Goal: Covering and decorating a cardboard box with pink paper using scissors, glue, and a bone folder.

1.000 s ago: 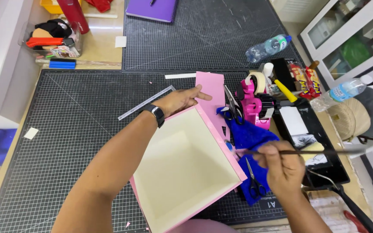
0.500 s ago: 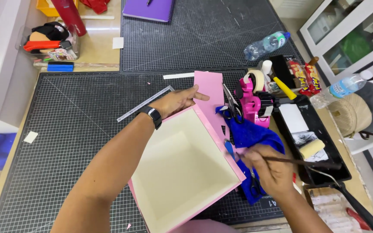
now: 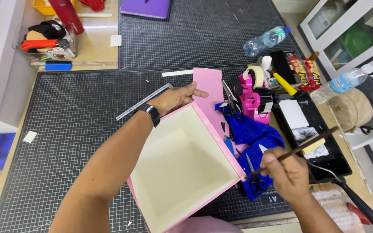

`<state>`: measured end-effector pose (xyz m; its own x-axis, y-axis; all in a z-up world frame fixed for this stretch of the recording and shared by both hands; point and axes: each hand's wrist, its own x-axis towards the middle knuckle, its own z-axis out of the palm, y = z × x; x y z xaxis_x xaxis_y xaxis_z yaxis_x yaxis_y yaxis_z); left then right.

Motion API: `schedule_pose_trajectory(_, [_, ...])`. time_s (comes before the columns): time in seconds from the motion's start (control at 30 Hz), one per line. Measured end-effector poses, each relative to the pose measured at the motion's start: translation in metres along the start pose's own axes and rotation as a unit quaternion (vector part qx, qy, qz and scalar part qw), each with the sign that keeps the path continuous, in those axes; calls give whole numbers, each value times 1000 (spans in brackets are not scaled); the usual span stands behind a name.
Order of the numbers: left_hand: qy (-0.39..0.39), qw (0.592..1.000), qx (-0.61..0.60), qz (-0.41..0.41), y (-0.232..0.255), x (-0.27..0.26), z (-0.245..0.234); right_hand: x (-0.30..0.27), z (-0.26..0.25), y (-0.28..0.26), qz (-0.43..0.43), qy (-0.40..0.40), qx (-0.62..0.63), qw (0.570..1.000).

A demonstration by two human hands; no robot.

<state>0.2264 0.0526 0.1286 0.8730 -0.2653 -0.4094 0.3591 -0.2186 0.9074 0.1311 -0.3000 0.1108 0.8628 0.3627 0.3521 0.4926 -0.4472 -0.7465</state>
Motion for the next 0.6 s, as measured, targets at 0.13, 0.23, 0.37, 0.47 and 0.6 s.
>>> schedule_pose_trajectory(0.13, [-3, 1000, -21, -2, 3, -3, 2, 7, 14, 4, -53, 64, 102, 991])
schedule_pose_trajectory(0.23, [-18, 1000, -15, 5, -3, 3, -2, 0, 12, 7, -11, 57, 92, 994])
schedule_pose_trajectory(0.37, [-24, 1000, -10, 2, -5, 7, -3, 2, 8, 5, 30, 105, 134, 985])
schedule_pose_trajectory(0.47, [-32, 999, -1, 38, -16, 16, -7, 9, 16, -4, -23, 59, 166, 984])
schedule_pose_trajectory(0.6, [-15, 1000, 10, -7, -5, 7, -4, -2, 9, 18, 31, 20, 153, 988])
